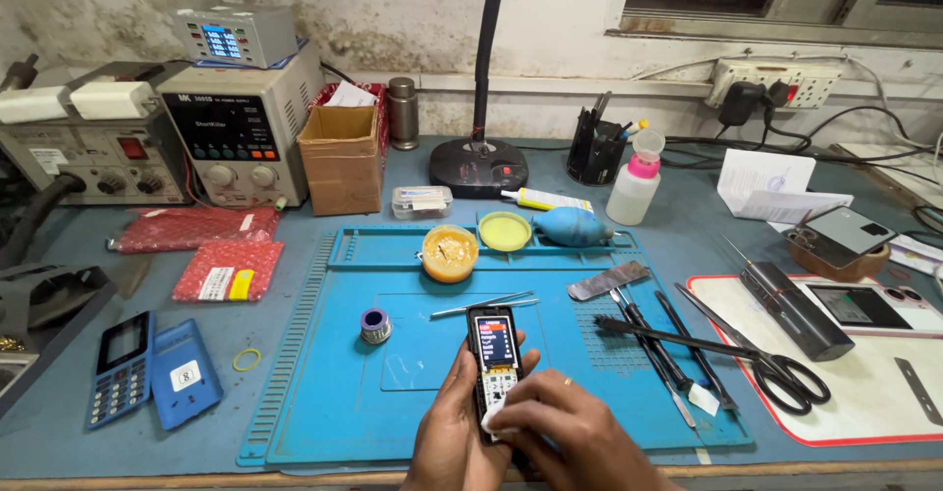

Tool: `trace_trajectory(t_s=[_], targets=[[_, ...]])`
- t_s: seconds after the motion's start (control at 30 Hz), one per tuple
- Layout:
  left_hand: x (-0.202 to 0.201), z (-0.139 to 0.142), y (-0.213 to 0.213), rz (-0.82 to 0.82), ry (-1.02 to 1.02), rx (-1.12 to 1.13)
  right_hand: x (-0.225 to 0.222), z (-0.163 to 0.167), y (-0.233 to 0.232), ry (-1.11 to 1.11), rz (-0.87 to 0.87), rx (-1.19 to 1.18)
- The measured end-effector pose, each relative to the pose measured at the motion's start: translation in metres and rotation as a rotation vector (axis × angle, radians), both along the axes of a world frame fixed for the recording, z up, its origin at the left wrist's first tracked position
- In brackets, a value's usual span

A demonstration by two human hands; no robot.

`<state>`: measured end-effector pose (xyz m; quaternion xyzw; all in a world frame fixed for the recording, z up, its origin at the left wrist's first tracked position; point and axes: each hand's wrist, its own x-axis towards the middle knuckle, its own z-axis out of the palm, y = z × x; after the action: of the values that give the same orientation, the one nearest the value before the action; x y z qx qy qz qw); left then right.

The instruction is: The person tests a feature phone by pressing its buttons and powering it on, then wipes it with a cloth. They then work on a smartphone, applying tape and using a screwdriver to unscrew and manipulate its components on the work mat.

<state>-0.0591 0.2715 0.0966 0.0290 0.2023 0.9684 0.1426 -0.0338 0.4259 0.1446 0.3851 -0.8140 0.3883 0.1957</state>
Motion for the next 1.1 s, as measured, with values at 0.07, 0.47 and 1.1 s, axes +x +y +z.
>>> trace_trajectory(t_s=[0.07,0.47,1.1], targets=[[0.0,-0.003,0.001,-0.015,0.059,0.048,-0.003,0.002,0.004,-0.001,-0.049,-0.002],[0.002,-0.004,0.003,-0.008,0.099,0.04,0.001,0.005,0.012,-0.042,0.001,0.02],[0.009,0.016,-0.001,0.168,0.169,-0.077,-0.024,-0.011,0.05,-0.805,-0.274,-0.782]])
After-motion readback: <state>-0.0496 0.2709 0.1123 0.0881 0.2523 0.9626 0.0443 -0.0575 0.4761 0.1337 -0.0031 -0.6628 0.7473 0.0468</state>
